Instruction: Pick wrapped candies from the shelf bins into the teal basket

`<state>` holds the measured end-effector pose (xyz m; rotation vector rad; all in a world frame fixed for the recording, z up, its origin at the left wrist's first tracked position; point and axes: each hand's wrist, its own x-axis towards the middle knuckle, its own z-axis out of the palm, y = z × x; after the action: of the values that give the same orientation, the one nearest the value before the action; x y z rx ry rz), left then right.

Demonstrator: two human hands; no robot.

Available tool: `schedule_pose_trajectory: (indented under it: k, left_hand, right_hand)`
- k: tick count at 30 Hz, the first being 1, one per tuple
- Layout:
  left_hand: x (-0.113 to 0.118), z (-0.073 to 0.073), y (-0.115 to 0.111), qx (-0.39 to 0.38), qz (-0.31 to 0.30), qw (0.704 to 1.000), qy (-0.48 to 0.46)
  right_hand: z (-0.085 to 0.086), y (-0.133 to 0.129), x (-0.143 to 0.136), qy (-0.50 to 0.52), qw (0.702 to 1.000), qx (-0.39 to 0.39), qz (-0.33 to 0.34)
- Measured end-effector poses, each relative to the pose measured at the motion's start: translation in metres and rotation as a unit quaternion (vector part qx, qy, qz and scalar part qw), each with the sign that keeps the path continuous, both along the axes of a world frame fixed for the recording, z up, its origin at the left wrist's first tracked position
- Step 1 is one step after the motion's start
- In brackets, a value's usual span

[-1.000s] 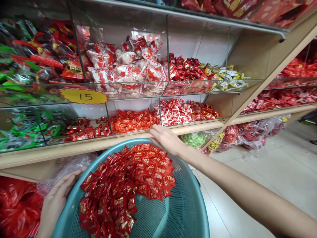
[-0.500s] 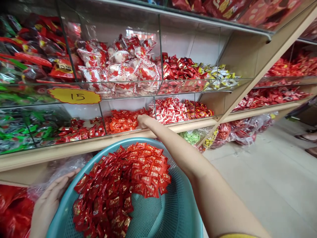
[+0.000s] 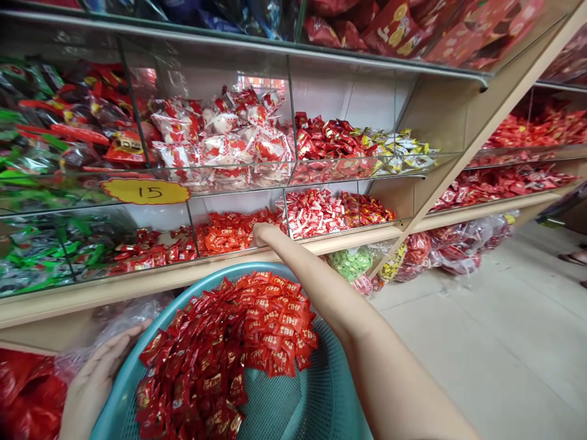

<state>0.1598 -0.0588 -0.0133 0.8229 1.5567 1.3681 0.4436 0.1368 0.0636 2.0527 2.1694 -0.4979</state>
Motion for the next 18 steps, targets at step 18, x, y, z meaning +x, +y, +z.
schedule_pose_trajectory:
  k: [18]
  left_hand:
    - [-0.010,0.032,0.006,0.073,0.040,0.996,-0.026]
  right_hand:
    - [0.003,-0.097,0.029,0.581,0.803,0.128,-0.038]
